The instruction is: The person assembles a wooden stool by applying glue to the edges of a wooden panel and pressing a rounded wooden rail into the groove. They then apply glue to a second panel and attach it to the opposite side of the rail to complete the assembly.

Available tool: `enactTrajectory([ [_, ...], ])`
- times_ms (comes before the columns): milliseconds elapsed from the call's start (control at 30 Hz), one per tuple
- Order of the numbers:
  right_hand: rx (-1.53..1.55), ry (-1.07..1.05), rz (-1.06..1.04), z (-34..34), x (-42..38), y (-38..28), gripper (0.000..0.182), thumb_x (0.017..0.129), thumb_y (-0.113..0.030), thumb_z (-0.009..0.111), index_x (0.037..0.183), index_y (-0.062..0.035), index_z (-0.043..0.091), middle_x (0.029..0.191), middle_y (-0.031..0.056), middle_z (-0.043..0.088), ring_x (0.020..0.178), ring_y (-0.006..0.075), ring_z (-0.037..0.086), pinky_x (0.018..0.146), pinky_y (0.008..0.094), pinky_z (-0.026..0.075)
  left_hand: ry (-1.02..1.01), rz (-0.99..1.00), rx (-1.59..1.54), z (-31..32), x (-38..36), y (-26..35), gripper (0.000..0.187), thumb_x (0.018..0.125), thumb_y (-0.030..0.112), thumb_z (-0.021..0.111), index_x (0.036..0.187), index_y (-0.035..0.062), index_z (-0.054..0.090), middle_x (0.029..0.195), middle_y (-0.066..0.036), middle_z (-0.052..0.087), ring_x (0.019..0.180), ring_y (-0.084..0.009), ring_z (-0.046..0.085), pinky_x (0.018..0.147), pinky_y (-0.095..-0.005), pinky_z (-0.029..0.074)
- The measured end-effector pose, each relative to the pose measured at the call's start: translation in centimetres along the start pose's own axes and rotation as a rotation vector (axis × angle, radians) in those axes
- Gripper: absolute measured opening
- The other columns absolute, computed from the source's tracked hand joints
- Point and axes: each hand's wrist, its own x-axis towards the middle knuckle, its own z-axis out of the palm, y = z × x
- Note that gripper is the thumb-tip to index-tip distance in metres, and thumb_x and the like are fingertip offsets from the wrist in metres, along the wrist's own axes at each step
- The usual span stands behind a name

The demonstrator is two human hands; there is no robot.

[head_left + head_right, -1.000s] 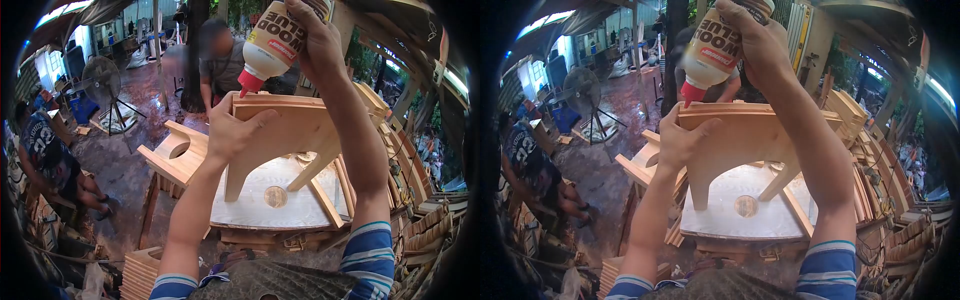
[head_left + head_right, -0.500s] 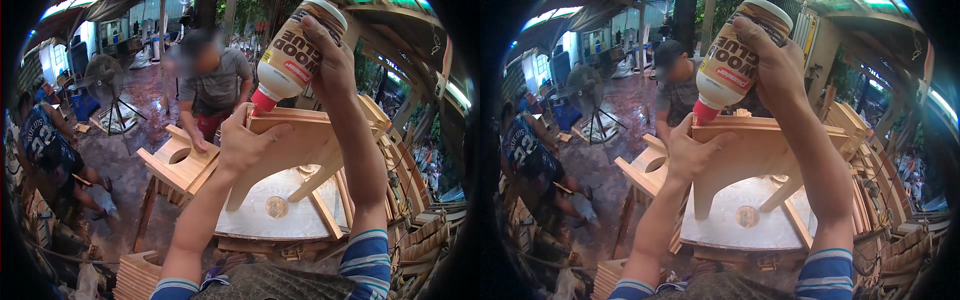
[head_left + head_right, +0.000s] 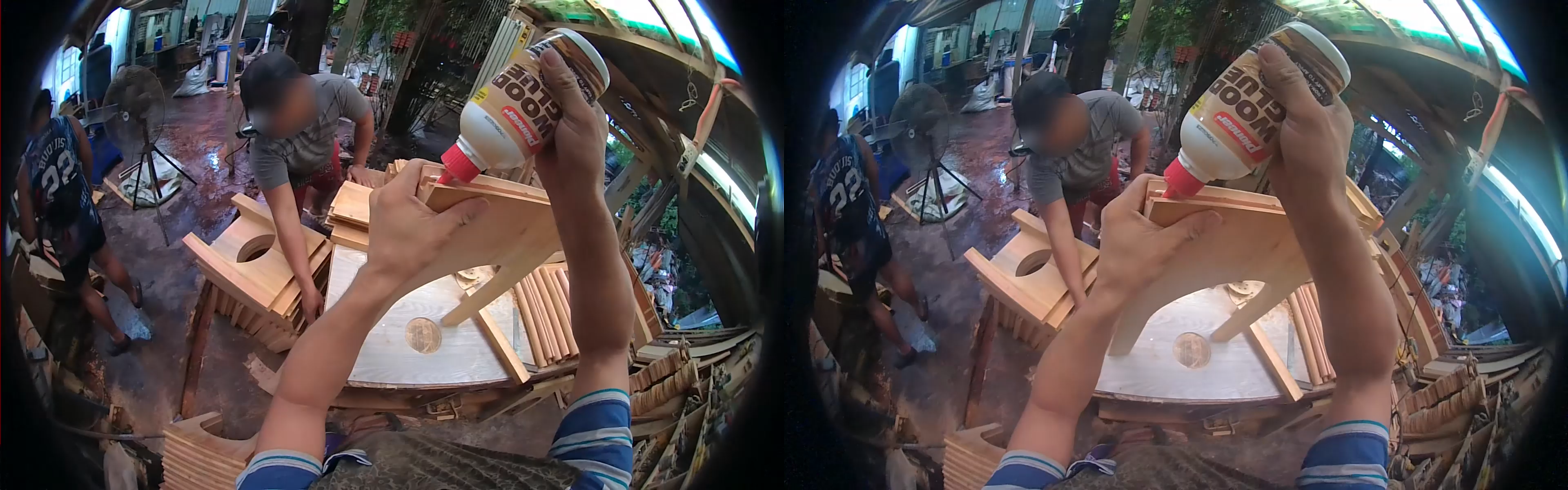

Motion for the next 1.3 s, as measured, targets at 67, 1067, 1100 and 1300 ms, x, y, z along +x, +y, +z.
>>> enactTrajectory([
  [67,0.008,0.003,-0.018,-0.3,-0.2,0.3,0.028,0.098,-0.017,0.072,0.117,0.0008,0.064,0.101,0.0113,0.073,0.088,0.02,0.075,0.079,0.0361,0.065,-0.005,-0.017,-0.053,0.1,-0.2,-0.4,0.043,0.076,0.023,0.092,0.103,0.0005,0.068,0.09,-0.01,0.076,0.084,-0.0141,0.073,0.078,-0.031,0.056],
  [1067,0.068,0.079,-0.24,-17.3,-11.3,-8.3,0.033,0.108,-0.023,0.055,0.133,-0.0018,0.059,0.118,0.0119,0.073,0.102,0.021,0.074,0.088,0.0363,0.063,-0.14,0.191,0.398,1.6,-10.4,6.5,0.063,0.067,0.022,0.098,0.112,0.0016,0.059,0.109,-0.018,0.074,0.102,-0.0275,0.075,0.087,-0.0364,0.064],
  [1100,0.051,0.09,-0.232,-17.7,-11.8,-8.7,0.033,0.108,-0.023,0.055,0.133,-0.0018,0.059,0.118,0.0119,0.073,0.102,0.021,0.074,0.088,0.0363,0.063,-0.151,0.179,0.383,1.6,-10.9,6.5,0.063,0.067,0.022,0.098,0.112,0.0016,0.059,0.109,-0.018,0.074,0.102,-0.0275,0.075,0.087,-0.0364,0.064],
  [1300,0.035,0.077,-0.177,-19.6,-14.1,-10.6,0.039,0.108,-0.03,0.053,0.135,-0.002,0.059,0.12,0.015,0.072,0.105,0.0248,0.073,0.092,0.0414,0.062,0.016,0.006,0.232,2.3,-13.9,6.5,0.079,0.059,0.048,0.098,0.109,0.0016,0.059,0.105,-0.015,0.073,0.098,-0.0243,0.074,0.088,-0.0371,0.062],
])
